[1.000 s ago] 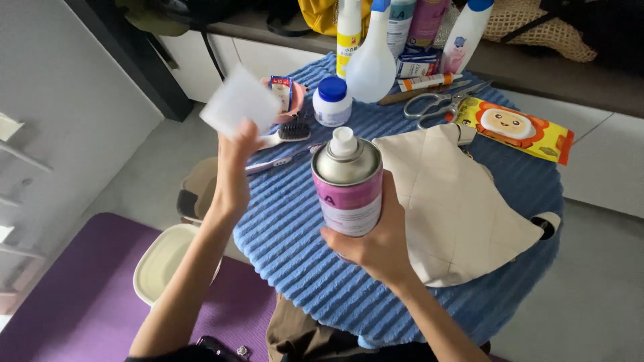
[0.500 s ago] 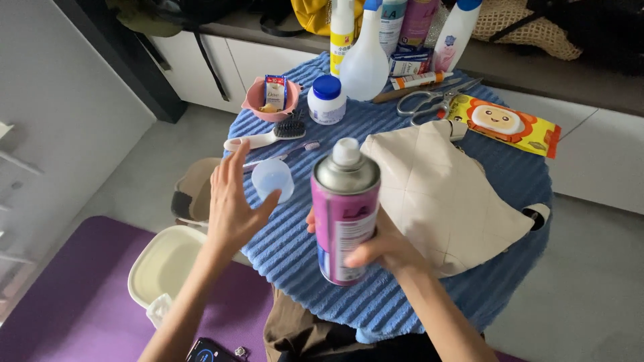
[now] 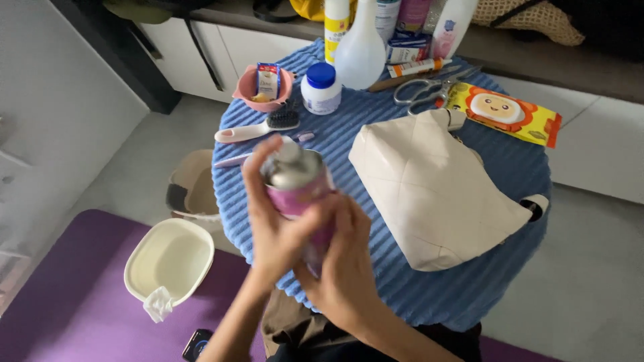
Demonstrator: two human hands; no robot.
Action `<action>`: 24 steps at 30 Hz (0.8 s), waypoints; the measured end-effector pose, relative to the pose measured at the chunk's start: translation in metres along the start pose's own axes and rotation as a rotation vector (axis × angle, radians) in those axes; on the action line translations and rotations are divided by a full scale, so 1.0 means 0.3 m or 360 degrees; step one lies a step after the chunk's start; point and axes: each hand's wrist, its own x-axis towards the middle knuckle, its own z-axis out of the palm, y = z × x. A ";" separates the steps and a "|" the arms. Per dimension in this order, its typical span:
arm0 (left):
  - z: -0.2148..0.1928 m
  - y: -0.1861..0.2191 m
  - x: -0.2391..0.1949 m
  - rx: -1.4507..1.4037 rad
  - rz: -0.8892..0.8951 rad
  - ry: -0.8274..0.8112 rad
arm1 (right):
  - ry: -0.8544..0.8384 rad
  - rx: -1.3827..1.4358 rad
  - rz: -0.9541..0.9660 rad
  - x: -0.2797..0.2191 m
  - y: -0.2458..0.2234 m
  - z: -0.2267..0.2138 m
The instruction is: The person sprays a white quilted handbag with a cleaning solution, then scrubs it with a toothbrush. They wipe the bag with a tissue and inspect the surface, turning the bag over to clean different sides.
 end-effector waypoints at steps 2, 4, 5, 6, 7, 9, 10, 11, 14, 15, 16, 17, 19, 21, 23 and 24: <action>-0.033 0.007 0.032 -0.0143 -0.0070 -0.0134 | -0.0194 0.0060 0.0012 -0.001 -0.028 -0.108; -0.056 0.026 0.046 -0.0288 -0.0143 -0.0266 | -0.0389 0.0121 0.0024 -0.011 -0.040 -0.225; -0.064 0.043 0.048 -0.0291 -0.0323 -0.0346 | -0.0333 -0.0102 -0.0153 -0.016 -0.040 -0.288; -0.075 0.061 0.052 -0.0288 -0.0501 -0.0425 | -0.0277 -0.0322 -0.0332 -0.019 -0.042 -0.348; -0.078 0.050 0.052 -0.0291 -0.0507 -0.0431 | -0.0278 -0.0326 -0.0324 -0.053 0.005 -0.392; -0.083 0.027 0.052 -0.0314 -0.0765 -0.0478 | -0.0341 -0.0849 -0.0308 -0.123 0.100 -0.477; -0.075 0.032 0.050 -0.0318 -0.0769 -0.0481 | -0.0344 -0.0854 -0.0304 -0.151 0.183 -0.498; -0.067 0.037 0.047 -0.0387 -0.0920 -0.0480 | -0.0295 -0.1002 -0.0405 -0.181 0.265 -0.519; -0.039 -0.027 0.014 -0.0454 -0.0962 -0.0568 | -0.0170 -0.1097 -0.0495 -0.172 0.357 -0.546; -0.028 -0.061 0.001 -0.0449 -0.0852 -0.0656 | -0.0094 -0.1041 -0.0484 -0.150 0.362 -0.551; -0.017 -0.052 0.002 -0.0454 -0.0853 -0.0656 | -0.0097 -0.1044 -0.0484 -0.141 0.380 -0.547; -0.008 -0.042 0.003 -0.0395 -0.0883 -0.0661 | -0.0022 -0.1019 -0.0497 -0.132 0.398 -0.543; 0.006 -0.026 0.012 -0.0340 -0.0914 -0.0662 | 0.0048 -0.0993 -0.0512 -0.119 0.443 -0.539; 0.013 -0.009 0.034 -0.0174 -0.0820 -0.0677 | 0.0174 -0.0847 -0.0341 -0.106 0.491 -0.539; 0.026 0.023 0.066 -0.0110 -0.0778 -0.0683 | 0.0288 -0.0789 -0.0194 -0.048 0.469 -0.559; 0.032 0.039 0.088 -0.0047 -0.0737 -0.0690 | 0.0402 -0.0730 -0.0044 -0.013 0.456 -0.568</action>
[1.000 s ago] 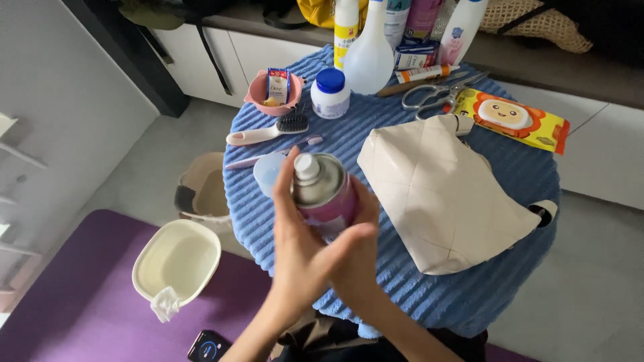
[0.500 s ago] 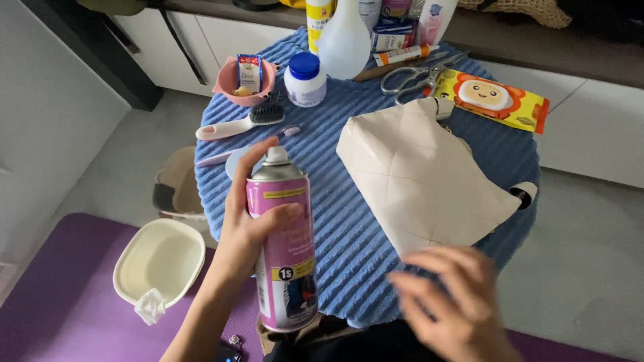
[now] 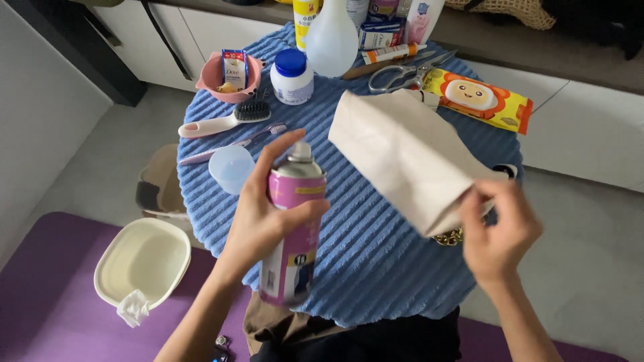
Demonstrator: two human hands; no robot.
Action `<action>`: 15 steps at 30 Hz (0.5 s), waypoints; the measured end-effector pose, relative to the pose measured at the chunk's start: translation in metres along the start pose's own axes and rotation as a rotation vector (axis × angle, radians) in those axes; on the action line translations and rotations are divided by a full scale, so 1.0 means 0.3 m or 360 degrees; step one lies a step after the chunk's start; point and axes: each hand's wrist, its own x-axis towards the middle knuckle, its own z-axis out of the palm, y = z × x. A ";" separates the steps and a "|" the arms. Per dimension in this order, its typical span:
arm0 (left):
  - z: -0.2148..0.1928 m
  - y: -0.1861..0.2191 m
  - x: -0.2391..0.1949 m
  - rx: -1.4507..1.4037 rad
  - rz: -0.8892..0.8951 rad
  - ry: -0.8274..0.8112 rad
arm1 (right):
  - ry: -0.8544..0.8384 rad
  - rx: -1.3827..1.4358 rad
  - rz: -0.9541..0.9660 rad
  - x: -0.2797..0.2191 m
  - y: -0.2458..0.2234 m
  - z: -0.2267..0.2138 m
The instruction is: The person sprays a white quilted handbag with a cleaning solution, then scrubs it with a toothbrush. They wipe the bag with a tissue and inspect the surface, turning the bag over to clean different sides.
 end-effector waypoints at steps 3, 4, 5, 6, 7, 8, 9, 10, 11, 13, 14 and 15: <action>0.015 0.041 0.020 0.0381 0.0141 0.0129 | 0.0121 0.0277 0.0347 0.070 0.008 0.008; 0.028 0.036 0.040 0.0377 0.0149 0.0128 | 0.0126 0.0274 0.0342 0.072 0.024 0.017; 0.041 0.032 0.061 0.0468 0.0205 0.0183 | 0.0191 0.0356 0.0434 0.076 0.040 0.026; 0.053 0.028 0.080 0.0560 0.0261 0.0240 | 0.0256 0.0442 0.0527 0.078 0.055 0.036; 0.064 0.031 0.098 0.0559 0.0267 0.0241 | 0.0261 0.0441 0.0522 0.071 0.062 0.040; 0.074 0.033 0.117 0.0569 0.0254 0.0223 | 0.0280 0.0466 0.0523 0.064 0.068 0.047; 0.084 0.035 0.136 0.0578 0.0241 0.0206 | 0.0299 0.0491 0.0523 0.058 0.076 0.054; 0.093 0.029 0.150 0.0578 0.0247 0.0202 | 0.0305 0.0488 0.0523 0.058 0.074 0.059; 0.102 0.022 0.165 0.0593 0.0281 0.0178 | 0.0359 0.0542 0.0628 0.058 0.073 0.065; 0.117 0.017 0.187 0.0609 0.0317 0.0149 | 0.0418 0.0594 0.0737 0.060 0.075 0.074; 0.122 0.018 0.194 0.0607 0.0307 0.0133 | 0.0457 0.0633 0.0769 0.061 0.078 0.077; 0.127 0.018 0.201 0.0605 0.0297 0.0117 | 0.0496 0.0673 0.0800 0.062 0.081 0.081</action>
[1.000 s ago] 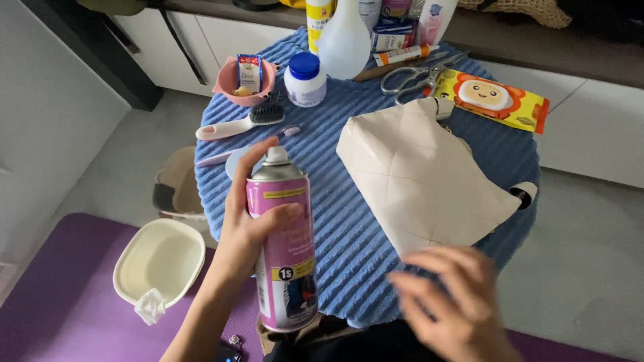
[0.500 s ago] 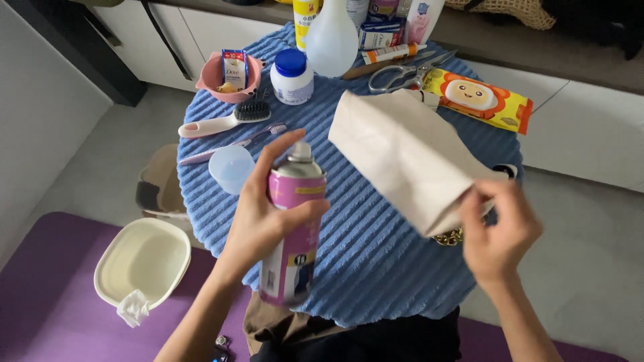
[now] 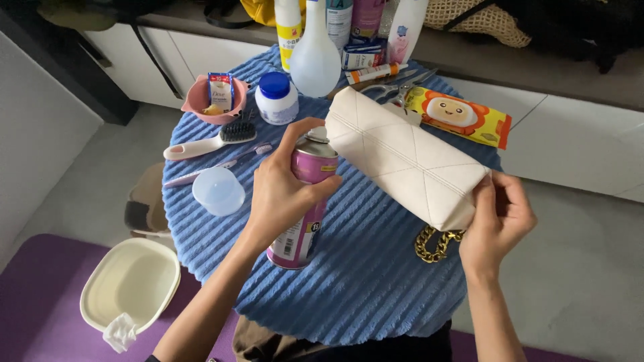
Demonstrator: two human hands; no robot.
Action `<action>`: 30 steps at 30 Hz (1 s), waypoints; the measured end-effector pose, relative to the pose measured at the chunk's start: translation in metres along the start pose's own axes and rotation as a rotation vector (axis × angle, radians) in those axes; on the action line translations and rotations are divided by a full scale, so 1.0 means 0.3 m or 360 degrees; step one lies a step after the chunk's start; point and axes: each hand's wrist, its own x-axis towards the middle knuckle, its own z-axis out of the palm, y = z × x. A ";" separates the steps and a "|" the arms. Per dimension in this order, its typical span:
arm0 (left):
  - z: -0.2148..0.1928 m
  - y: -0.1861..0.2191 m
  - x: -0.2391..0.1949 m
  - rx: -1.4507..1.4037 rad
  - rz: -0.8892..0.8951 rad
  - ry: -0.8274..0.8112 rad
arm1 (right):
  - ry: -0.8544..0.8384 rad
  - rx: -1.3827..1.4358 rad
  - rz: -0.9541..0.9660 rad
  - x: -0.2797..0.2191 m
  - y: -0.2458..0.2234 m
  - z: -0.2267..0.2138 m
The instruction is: The person sprays a white quilted handbag with a cleaning solution, then scrubs it with a toothbrush. They wipe the bag with a tissue and inspect the surface, turning the bag over to clean different sides.
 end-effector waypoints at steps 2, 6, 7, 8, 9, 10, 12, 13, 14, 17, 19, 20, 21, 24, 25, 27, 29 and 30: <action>0.005 -0.002 0.011 -0.0024 -0.0008 -0.0032 | 0.0023 -0.0008 0.0000 0.004 0.002 0.000; 0.018 -0.006 0.029 -0.0023 0.0001 -0.0072 | -0.0034 -0.0002 -0.0052 0.004 0.010 -0.010; 0.022 -0.008 0.034 -0.0023 -0.0002 -0.0074 | -0.0035 -0.0003 -0.0049 0.002 0.009 -0.009; 0.026 -0.008 0.038 -0.0011 0.0035 -0.0063 | -0.0008 -0.0019 -0.0035 0.001 0.008 -0.008; 0.029 -0.009 0.042 0.0001 0.0073 -0.0052 | 0.0020 -0.0034 -0.0020 0.000 0.007 -0.007; 0.031 -0.009 0.048 0.0001 0.0072 -0.0055 | 0.0020 -0.0036 -0.0018 0.000 0.004 -0.009; 0.035 -0.008 0.057 0.0069 0.0065 -0.0061 | -0.0003 -0.0052 -0.0015 0.000 -0.002 -0.012; 0.038 -0.011 0.062 0.0069 0.0063 -0.0063 | -0.0003 -0.0054 -0.0013 0.001 -0.001 -0.014; 0.042 -0.014 0.067 0.0097 0.0071 -0.0058 | -0.0007 -0.0061 -0.0028 0.002 0.000 -0.015; 0.048 -0.016 0.077 0.0115 0.0065 -0.0057 | -0.0025 -0.0048 -0.0060 0.002 0.021 -0.021; 0.049 -0.018 0.082 0.0106 0.0053 -0.0061 | -0.0037 -0.0027 -0.0078 0.000 0.024 -0.020; 0.049 -0.020 0.083 0.0096 0.0063 -0.0065 | -0.0008 -0.0033 -0.0044 -0.001 0.016 -0.017; 0.048 -0.022 0.085 0.0086 0.0073 -0.0069 | 0.0020 -0.0038 -0.0010 -0.002 0.009 -0.013; 0.044 -0.018 0.076 0.0144 0.0100 -0.0063 | 0.0015 -0.0036 -0.0022 0.000 0.008 -0.012; 0.043 -0.009 0.064 0.0144 0.0099 -0.0065 | 0.0015 -0.0037 -0.0021 0.000 0.012 -0.010; 0.041 0.008 0.039 0.0267 0.0260 -0.0034 | 0.0059 -0.0034 -0.0020 -0.001 0.019 -0.005; 0.045 0.024 0.011 0.0264 0.0281 -0.0077 | 0.0049 -0.0044 -0.0049 0.000 0.012 0.000; 0.048 0.033 -0.002 0.0261 0.0302 -0.0118 | 0.0039 -0.0052 -0.0081 0.002 0.007 0.001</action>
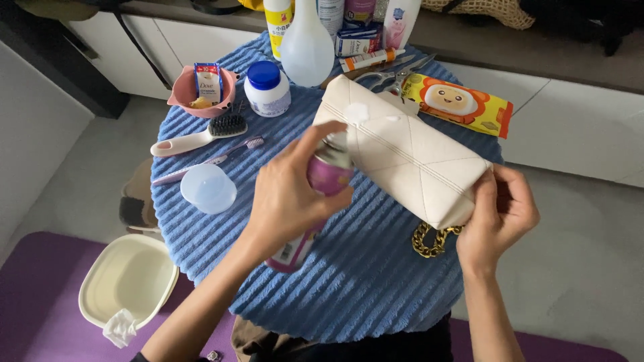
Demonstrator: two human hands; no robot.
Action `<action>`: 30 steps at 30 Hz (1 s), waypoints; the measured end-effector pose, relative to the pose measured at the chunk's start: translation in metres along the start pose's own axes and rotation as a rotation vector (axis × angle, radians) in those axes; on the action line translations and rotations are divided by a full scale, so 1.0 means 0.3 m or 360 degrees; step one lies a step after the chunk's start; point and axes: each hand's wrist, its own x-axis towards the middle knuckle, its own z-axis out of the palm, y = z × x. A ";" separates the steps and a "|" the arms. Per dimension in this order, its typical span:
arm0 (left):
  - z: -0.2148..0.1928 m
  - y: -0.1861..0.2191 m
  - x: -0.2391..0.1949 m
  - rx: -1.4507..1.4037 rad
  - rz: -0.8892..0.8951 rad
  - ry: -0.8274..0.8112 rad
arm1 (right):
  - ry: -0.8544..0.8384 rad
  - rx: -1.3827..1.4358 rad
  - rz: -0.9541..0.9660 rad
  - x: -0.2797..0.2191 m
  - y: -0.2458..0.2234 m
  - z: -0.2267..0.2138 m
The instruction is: The person sprays a white quilted handbag with a cleaning solution, then scrubs it with a toothbrush. They wipe the bag with a tissue and inspect the surface, turning the bag over to clean different sides.
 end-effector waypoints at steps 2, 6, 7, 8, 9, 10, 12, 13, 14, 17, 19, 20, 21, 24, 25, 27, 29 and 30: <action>0.007 0.022 -0.020 0.0040 -0.0003 -0.0063 | 0.0031 -0.0048 -0.0043 0.003 -0.002 0.007; 0.018 0.062 -0.050 0.0150 0.0008 -0.0176 | 0.0029 -0.0171 -0.0170 0.003 -0.036 0.017; 0.026 0.065 -0.054 0.0147 0.0013 -0.0178 | 0.0033 -0.0175 -0.0173 0.003 -0.035 0.017; 0.034 0.069 -0.059 0.0189 0.0016 -0.0150 | 0.0013 -0.0166 -0.0243 0.002 -0.034 0.018; 0.042 0.072 -0.064 0.0231 0.0018 -0.0121 | -0.0010 -0.0157 -0.0315 0.002 -0.033 0.019; 0.048 0.071 -0.065 0.0228 0.0021 -0.0120 | -0.0008 -0.0160 -0.0319 0.002 -0.037 0.018; 0.057 0.067 -0.067 0.0221 0.0064 -0.0087 | -0.0027 -0.0146 -0.0303 0.001 -0.046 0.021; 0.059 0.069 -0.069 0.0220 0.0064 -0.0086 | -0.0028 -0.0146 -0.0304 0.000 -0.047 0.021; 0.062 0.071 -0.070 0.0202 0.0069 -0.0071 | -0.0016 -0.0138 -0.0288 0.000 -0.047 0.021; 0.066 0.078 -0.070 0.0181 0.0062 -0.0071 | -0.0015 -0.0149 -0.0288 0.001 -0.048 0.020; 0.068 0.081 -0.070 0.0178 0.0048 -0.0084 | -0.0027 -0.0166 -0.0306 0.001 -0.049 0.018; 0.068 0.081 -0.070 0.0177 0.0044 -0.0100 | -0.0036 -0.0151 -0.0291 0.001 -0.050 0.018; 0.068 0.081 -0.069 0.0177 0.0038 -0.0116 | -0.0045 -0.0135 -0.0274 0.001 -0.051 0.018; 0.056 0.077 -0.068 0.0113 0.0064 -0.0118 | -0.0071 -0.0115 -0.0315 0.006 -0.028 0.013; 0.048 0.074 -0.073 0.0113 0.0064 -0.0119 | -0.0071 -0.0116 -0.0314 0.008 -0.029 0.016; 0.032 0.069 -0.081 0.0052 0.0015 -0.0122 | 0.0051 -0.0100 -0.0124 0.014 -0.032 0.023; 0.031 0.045 -0.087 0.0034 0.0016 -0.0063 | 0.0058 0.0045 -0.0033 0.049 -0.031 0.028; 0.030 0.033 -0.091 0.0016 0.0016 -0.0003 | 0.0063 0.0190 0.0058 0.066 -0.031 0.030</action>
